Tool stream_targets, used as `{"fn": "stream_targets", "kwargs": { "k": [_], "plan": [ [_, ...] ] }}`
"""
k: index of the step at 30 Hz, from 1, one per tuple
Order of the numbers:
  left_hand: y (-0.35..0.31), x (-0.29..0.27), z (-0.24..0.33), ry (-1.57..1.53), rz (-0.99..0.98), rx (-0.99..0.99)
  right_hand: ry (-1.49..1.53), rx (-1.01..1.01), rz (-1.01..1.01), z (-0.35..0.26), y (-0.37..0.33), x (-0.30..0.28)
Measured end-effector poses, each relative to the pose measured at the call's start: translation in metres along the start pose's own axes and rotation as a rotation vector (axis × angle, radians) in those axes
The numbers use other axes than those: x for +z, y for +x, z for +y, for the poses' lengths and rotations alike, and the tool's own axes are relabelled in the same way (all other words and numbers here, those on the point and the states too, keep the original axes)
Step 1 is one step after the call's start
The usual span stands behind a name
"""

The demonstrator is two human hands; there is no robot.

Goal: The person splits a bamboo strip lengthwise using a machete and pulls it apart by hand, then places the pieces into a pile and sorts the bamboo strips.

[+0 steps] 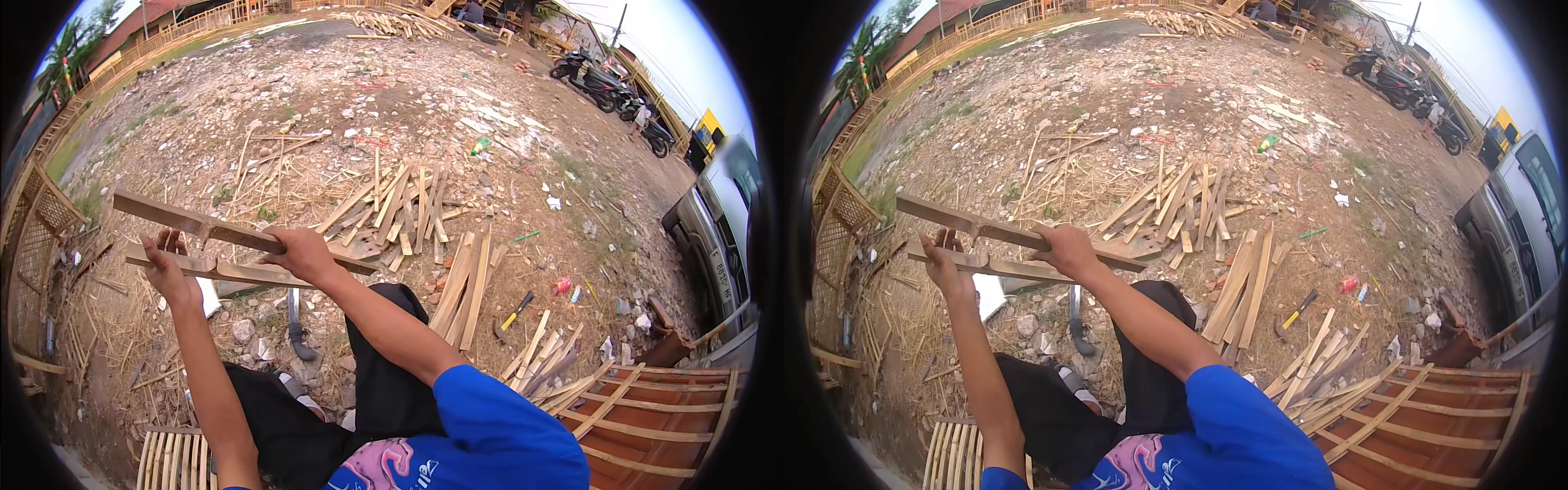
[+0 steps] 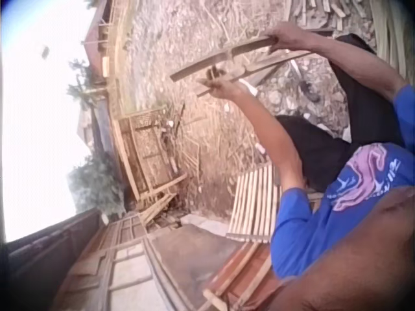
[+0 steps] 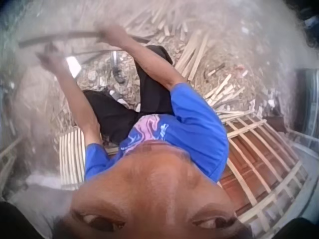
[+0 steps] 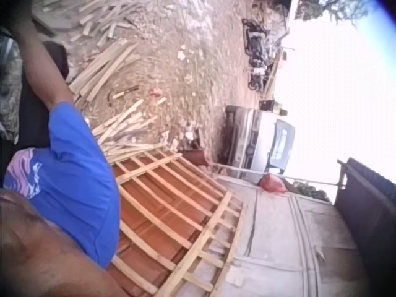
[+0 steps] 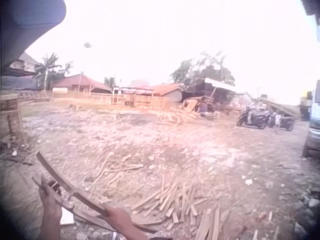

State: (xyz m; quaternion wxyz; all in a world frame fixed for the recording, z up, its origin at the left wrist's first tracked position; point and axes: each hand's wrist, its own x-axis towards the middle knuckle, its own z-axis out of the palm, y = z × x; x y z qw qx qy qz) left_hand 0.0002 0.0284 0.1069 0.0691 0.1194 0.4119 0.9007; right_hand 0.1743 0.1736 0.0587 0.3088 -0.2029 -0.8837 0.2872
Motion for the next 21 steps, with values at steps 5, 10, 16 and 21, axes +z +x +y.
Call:
{"fn": "stream_targets", "kwargs": {
  "k": [5,10,16,21],
  "plan": [
    [-0.004,0.001,-0.005,0.018,-0.046,0.015,0.143,-0.07,0.11,0.002,-0.001,0.012],
    [-0.015,0.01,-0.016,0.136,-0.205,0.136,0.188,-0.107,0.121,-0.003,0.001,0.015],
    [-0.025,0.022,-0.029,0.33,-0.247,0.106,0.207,-0.052,0.132,0.0,0.004,0.013],
    [-0.042,0.041,-0.022,0.373,-0.203,0.179,0.23,-0.06,0.142,0.003,0.001,0.009]
  ]
}}
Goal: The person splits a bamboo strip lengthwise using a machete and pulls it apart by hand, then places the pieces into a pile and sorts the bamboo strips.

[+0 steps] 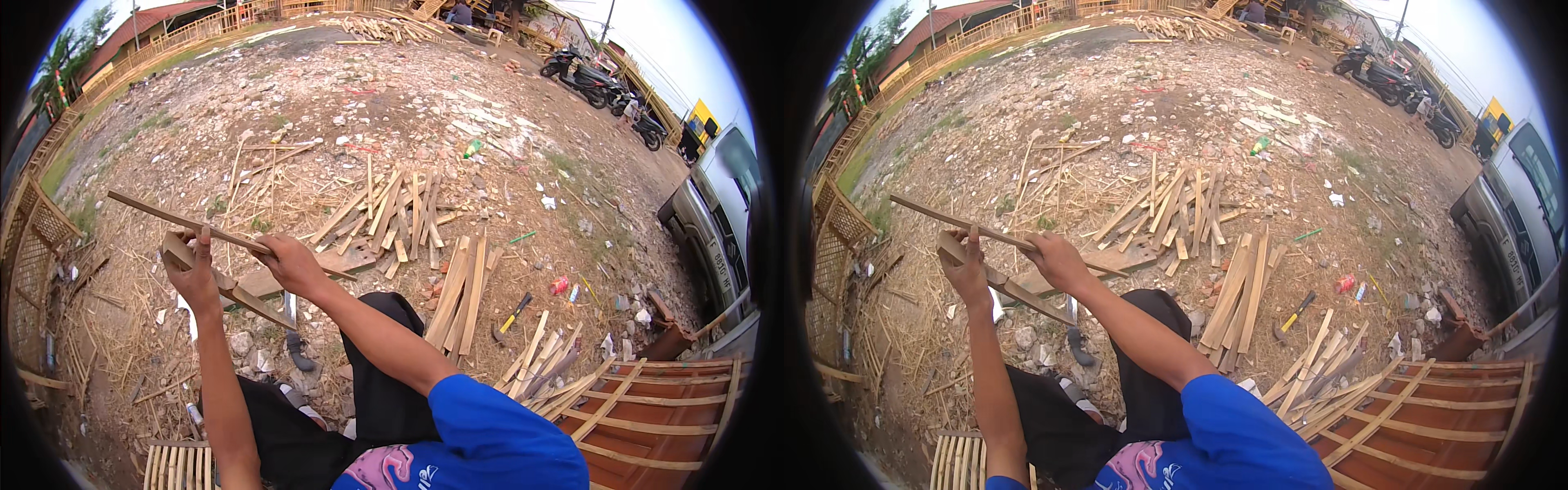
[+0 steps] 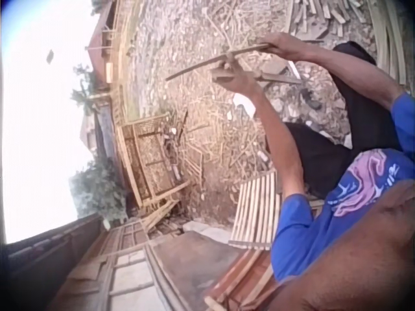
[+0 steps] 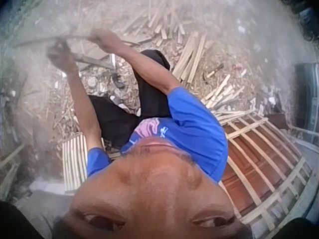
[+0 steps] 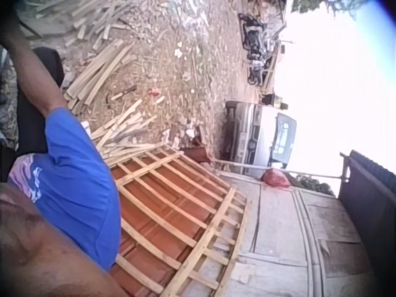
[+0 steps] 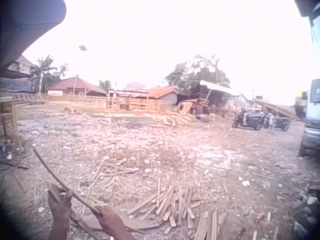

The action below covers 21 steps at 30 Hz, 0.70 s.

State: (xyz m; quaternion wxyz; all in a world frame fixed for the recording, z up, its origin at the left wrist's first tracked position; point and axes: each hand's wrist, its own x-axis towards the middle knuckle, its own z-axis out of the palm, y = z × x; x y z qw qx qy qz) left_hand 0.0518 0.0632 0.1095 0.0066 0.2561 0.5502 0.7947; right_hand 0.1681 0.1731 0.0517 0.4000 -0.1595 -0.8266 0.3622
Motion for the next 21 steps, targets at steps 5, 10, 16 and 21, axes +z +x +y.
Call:
{"fn": "stream_targets", "kwargs": {
  "k": [5,10,16,21],
  "plan": [
    [0.002,-0.002,-0.009,0.02,0.024,0.135,0.05,0.021,-0.012,0.001,0.004,0.001],
    [0.01,-0.007,-0.003,0.123,0.103,0.186,0.124,0.049,-0.023,-0.011,0.007,-0.005],
    [0.012,-0.01,-0.014,0.055,0.059,0.296,0.022,0.071,0.027,-0.017,0.004,-0.005],
    [0.017,-0.015,-0.026,0.009,0.06,0.285,-0.088,0.071,0.044,-0.019,0.005,-0.007]
  ]
}}
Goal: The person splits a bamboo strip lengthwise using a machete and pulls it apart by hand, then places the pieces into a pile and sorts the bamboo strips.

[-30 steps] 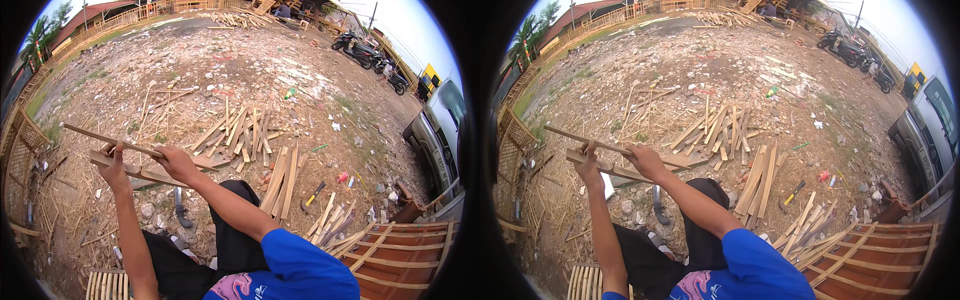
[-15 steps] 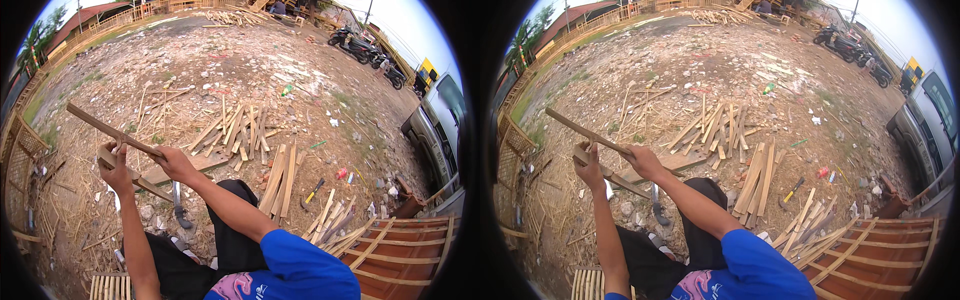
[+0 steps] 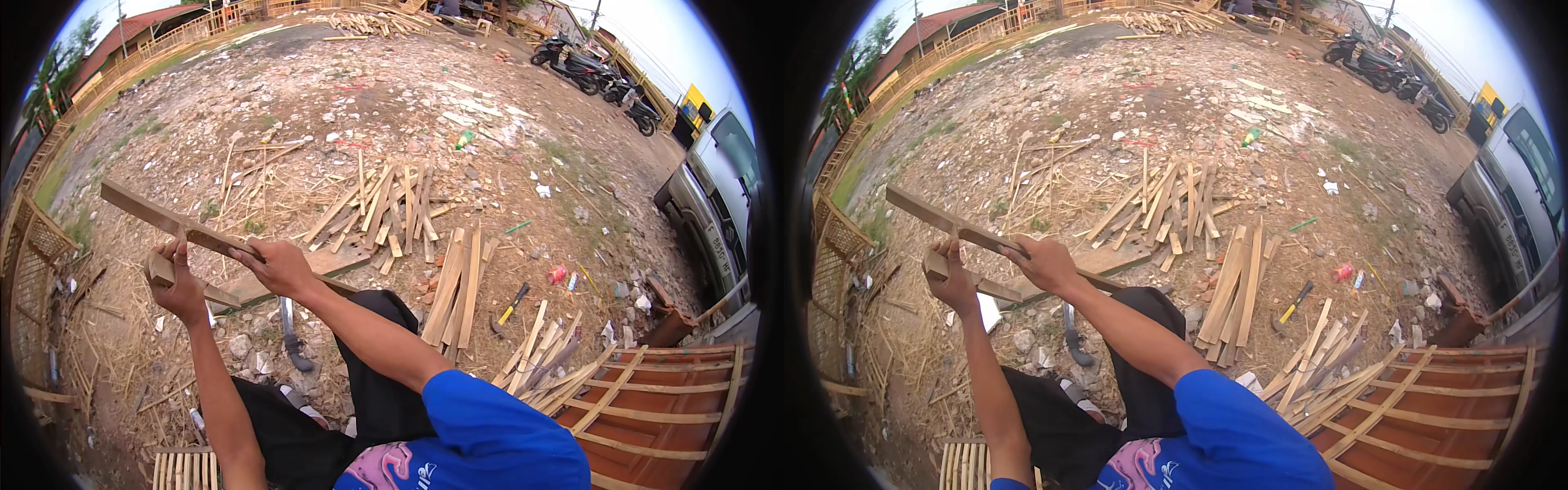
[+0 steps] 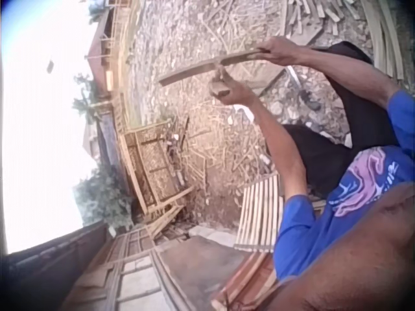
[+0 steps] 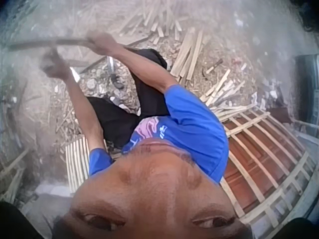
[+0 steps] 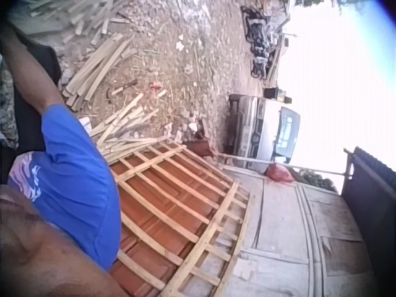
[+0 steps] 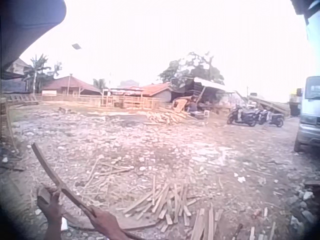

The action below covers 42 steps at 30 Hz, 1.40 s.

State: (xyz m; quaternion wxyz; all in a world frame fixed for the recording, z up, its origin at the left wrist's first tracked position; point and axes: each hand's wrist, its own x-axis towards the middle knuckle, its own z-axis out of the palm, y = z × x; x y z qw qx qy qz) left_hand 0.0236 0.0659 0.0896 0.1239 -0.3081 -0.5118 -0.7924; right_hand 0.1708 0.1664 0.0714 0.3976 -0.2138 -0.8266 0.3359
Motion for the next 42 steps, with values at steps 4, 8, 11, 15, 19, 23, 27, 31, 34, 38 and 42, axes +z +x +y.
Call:
{"fn": "stream_targets", "kwargs": {
  "k": [4,8,11,15,19,23,27,31,34,38,42],
  "plan": [
    [0.003,-0.007,-0.006,0.07,-0.02,0.036,0.021,0.023,-0.028,-0.004,-0.001,-0.003],
    [0.004,-0.005,-0.004,0.02,-0.031,0.025,-0.028,0.019,-0.017,-0.001,0.0,-0.001],
    [0.0,-0.001,0.003,-0.058,-0.03,-0.011,-0.009,0.01,-0.024,0.003,-0.002,0.001],
    [0.002,-0.003,0.008,0.017,-0.098,0.011,0.02,0.03,-0.054,0.007,-0.002,0.001],
    [-0.001,-0.002,0.011,0.128,-0.121,0.014,0.008,0.062,-0.085,0.004,0.0,-0.002],
    [-0.002,0.005,0.02,0.012,-0.028,-0.027,-0.01,0.067,-0.094,0.004,0.001,-0.006],
    [0.003,-0.014,0.013,0.167,-0.084,-0.015,0.038,0.113,0.003,0.017,0.013,-0.014],
    [0.006,-0.02,0.008,0.064,0.03,-0.03,0.463,0.295,0.237,0.048,0.031,-0.052],
    [0.013,-0.032,0.0,0.032,0.046,-0.042,0.853,0.28,0.504,0.061,0.039,-0.091],
    [0.018,-0.04,0.013,0.109,0.047,-0.07,0.917,0.201,0.603,0.066,0.065,-0.145],
    [0.023,-0.045,0.02,0.113,0.062,-0.044,0.961,0.121,0.624,0.042,0.075,-0.169]
  ]
}}
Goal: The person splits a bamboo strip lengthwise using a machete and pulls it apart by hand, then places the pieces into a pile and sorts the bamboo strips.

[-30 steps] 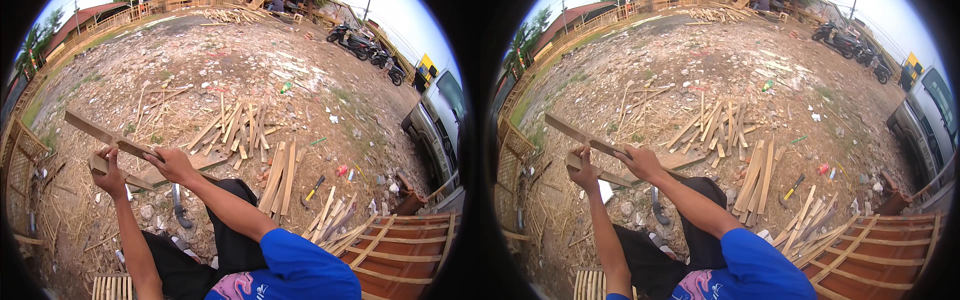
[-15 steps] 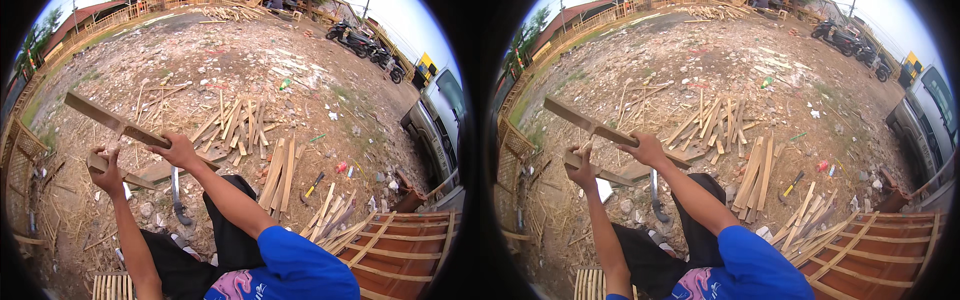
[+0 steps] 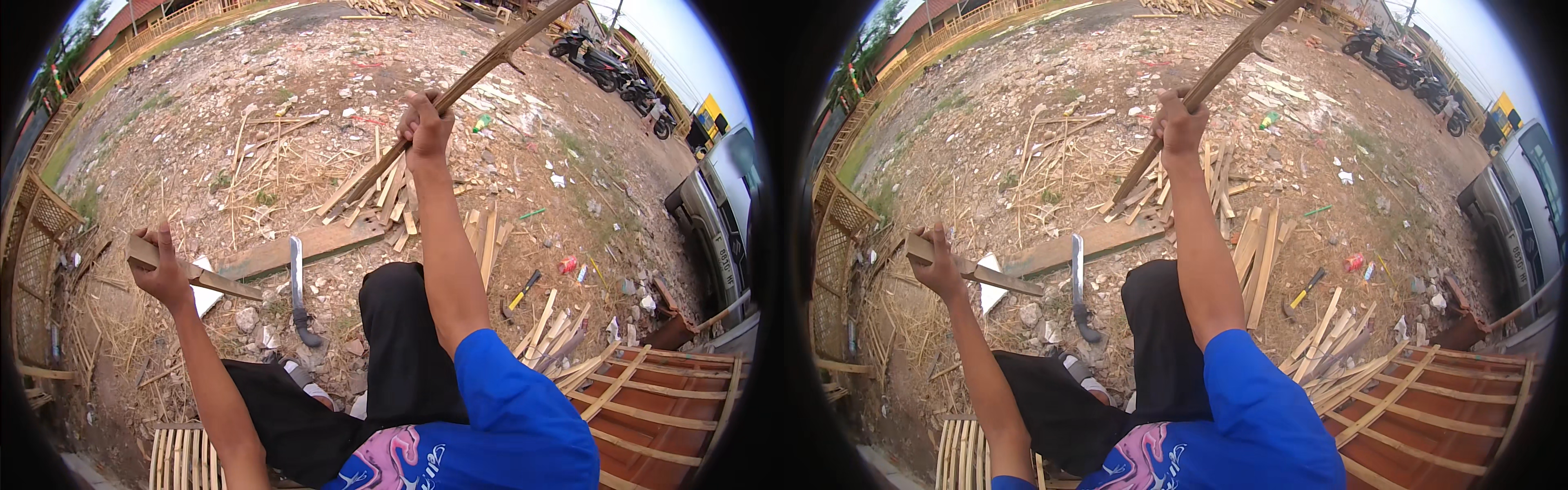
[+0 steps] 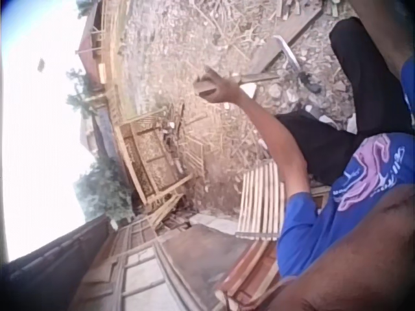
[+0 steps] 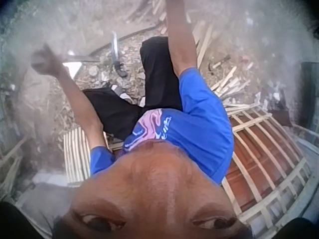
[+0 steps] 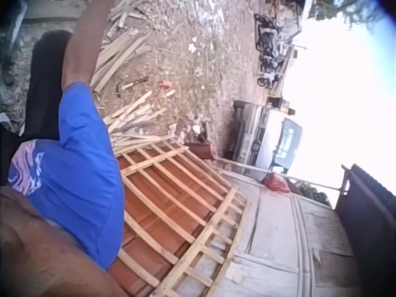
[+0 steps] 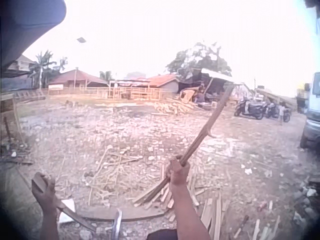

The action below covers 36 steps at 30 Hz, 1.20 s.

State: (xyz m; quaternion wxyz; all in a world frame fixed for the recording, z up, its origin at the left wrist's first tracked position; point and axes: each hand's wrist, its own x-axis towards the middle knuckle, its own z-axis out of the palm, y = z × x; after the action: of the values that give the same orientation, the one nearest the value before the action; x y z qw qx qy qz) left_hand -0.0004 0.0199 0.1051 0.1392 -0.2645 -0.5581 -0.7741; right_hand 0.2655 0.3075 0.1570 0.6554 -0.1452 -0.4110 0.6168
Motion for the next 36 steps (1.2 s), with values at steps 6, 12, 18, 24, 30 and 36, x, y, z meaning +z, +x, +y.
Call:
{"fn": "stream_targets", "kwargs": {
  "k": [6,12,18,24,30,36],
  "plan": [
    [0.003,-0.007,-0.018,0.015,-0.019,0.031,-0.015,0.008,-0.045,0.026,-0.017,-0.001],
    [-0.008,0.002,-0.004,0.009,-0.003,-0.065,-1.39,0.194,-0.219,0.104,-0.09,-0.132],
    [-0.007,0.015,-0.008,-0.027,-0.076,-0.074,-1.625,0.559,-0.312,0.115,-0.197,-0.279],
    [-0.021,0.051,0.001,-0.12,-0.034,-0.123,-1.384,0.463,-0.275,0.11,-0.201,-0.281],
    [-0.033,0.069,-0.005,-0.409,-0.053,-0.197,-0.964,0.294,-0.515,0.072,-0.148,-0.133],
    [-0.06,0.097,-0.003,-0.731,-0.09,-0.397,-0.942,0.361,-0.856,0.054,-0.134,-0.068]
  ]
}}
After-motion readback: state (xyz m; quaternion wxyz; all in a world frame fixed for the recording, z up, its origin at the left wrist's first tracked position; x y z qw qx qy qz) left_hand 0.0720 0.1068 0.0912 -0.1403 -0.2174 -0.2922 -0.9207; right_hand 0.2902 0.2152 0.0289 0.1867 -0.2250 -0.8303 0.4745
